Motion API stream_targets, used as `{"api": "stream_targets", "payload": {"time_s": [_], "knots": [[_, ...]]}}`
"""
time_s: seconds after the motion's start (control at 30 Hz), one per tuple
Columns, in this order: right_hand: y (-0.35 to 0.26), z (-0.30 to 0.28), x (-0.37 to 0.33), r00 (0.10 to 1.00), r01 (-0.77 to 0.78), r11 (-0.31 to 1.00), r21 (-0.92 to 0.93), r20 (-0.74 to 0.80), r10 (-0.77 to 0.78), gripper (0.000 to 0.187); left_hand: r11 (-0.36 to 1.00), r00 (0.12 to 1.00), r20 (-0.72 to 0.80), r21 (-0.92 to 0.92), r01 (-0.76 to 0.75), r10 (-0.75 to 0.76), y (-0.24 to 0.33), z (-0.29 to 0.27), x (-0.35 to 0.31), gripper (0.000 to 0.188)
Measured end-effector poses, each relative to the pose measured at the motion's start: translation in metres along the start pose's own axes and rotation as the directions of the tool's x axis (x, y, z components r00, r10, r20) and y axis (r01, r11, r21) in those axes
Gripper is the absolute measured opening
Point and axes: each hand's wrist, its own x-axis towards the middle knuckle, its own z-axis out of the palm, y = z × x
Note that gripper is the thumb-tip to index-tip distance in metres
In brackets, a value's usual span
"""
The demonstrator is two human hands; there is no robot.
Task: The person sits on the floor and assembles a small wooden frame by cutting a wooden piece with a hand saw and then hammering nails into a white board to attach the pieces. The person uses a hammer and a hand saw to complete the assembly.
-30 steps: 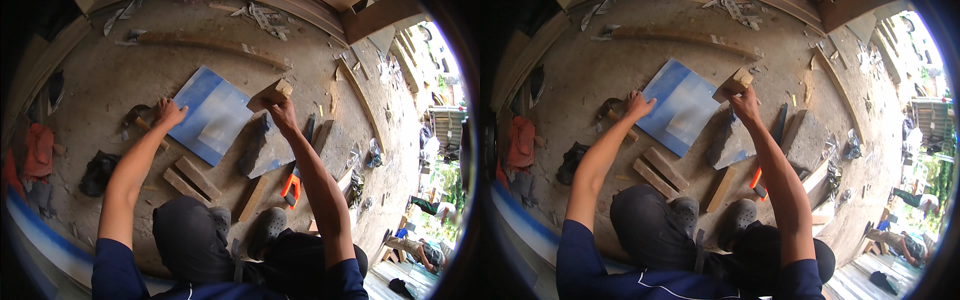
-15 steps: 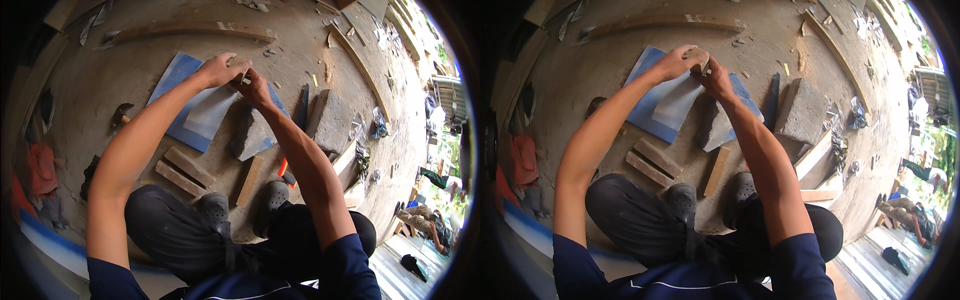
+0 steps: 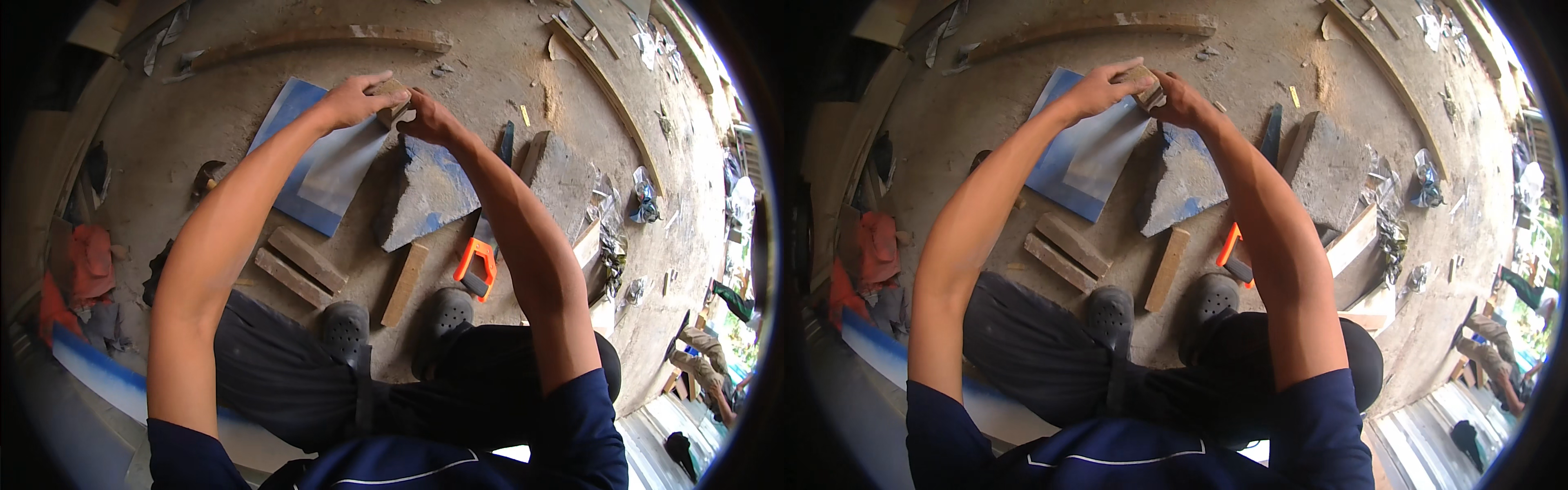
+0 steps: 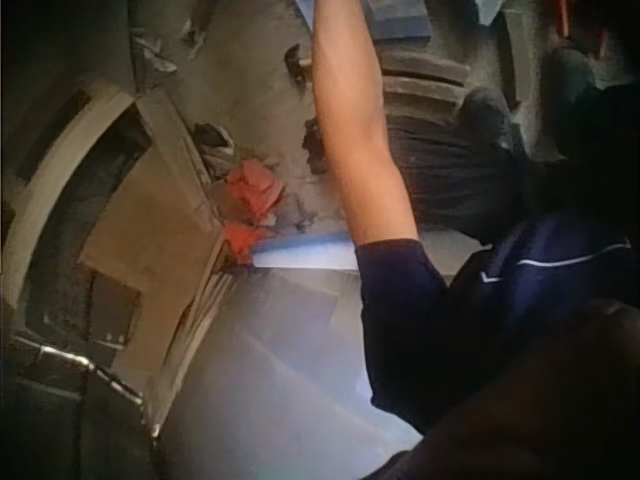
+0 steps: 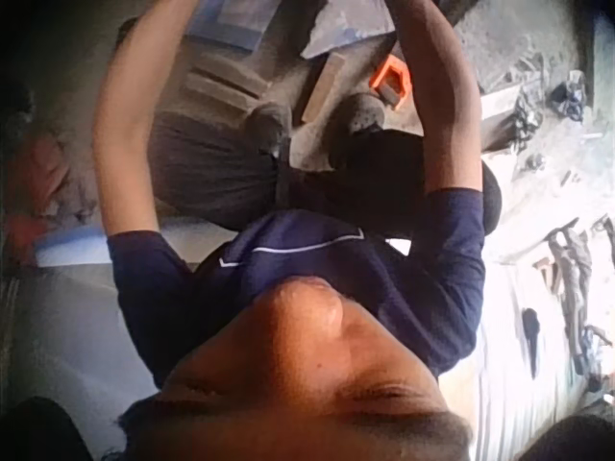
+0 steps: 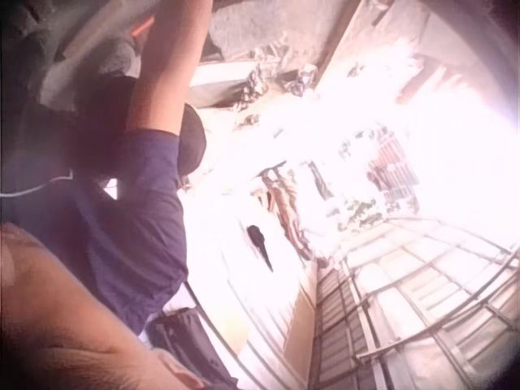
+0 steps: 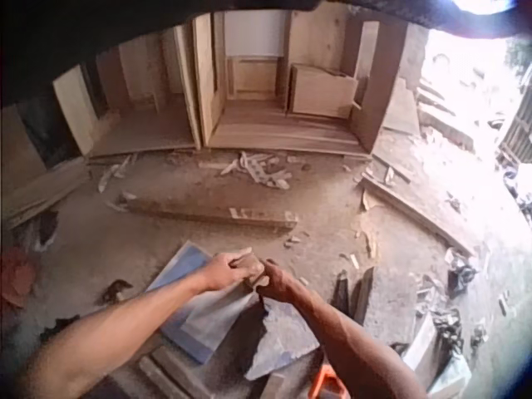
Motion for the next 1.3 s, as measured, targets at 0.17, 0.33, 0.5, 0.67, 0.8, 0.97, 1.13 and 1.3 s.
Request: {"api": "stream_targets", "payload": {"time_s": [0.17,0.33,0.5,0.67,0.8,0.97,1.13,1.3], "knots": [[0.004,0.001,0.003,0.983,-0.184,0.971,-0.154,-0.045,0.179,0.054,0.979,0.98,-0.067,-0.093,0.179,-0.185,0.004,-0.001,-0.001,0.074],[-0.012,0.011,0.003,0.968,-0.225,0.964,-0.139,-0.142,0.205,0.054,0.977,0.978,-0.121,-0.154,0.149,-0.169,0.009,0.001,-0.003,0.061],[-0.006,0.009,0.003,0.969,-0.227,0.963,-0.146,-0.136,0.207,0.055,0.982,0.983,-0.112,-0.145,0.125,-0.142,0.015,0.003,-0.005,0.056],[-0.005,0.009,0.002,0.987,-0.148,0.98,-0.135,-0.083,0.137,0.058,0.979,0.978,-0.114,-0.123,0.163,-0.177,0.009,0.0,-0.005,0.049],[-0.006,0.007,0.004,0.977,-0.21,0.96,-0.185,-0.078,0.198,0.06,0.967,0.984,-0.12,-0.236,0.101,-0.132,0.004,-0.006,-0.002,0.045],[0.012,0.0,0.005,0.959,-0.213,0.957,-0.199,0.146,0.244,0.063,0.946,0.981,-0.138,-0.31,0.09,-0.138,0.004,-0.011,-0.007,0.039],[0.029,0.002,0.0,0.862,-0.379,0.903,-0.203,0.28,0.424,0.059,0.952,0.979,-0.098,-0.27,0.145,-0.177,0.006,-0.014,-0.007,0.04],[0.015,0.017,-0.004,0.852,-0.343,0.85,-0.4,0.249,0.461,0.062,0.944,0.974,-0.138,-0.3,0.134,-0.182,0.007,-0.015,-0.012,0.043]]}}
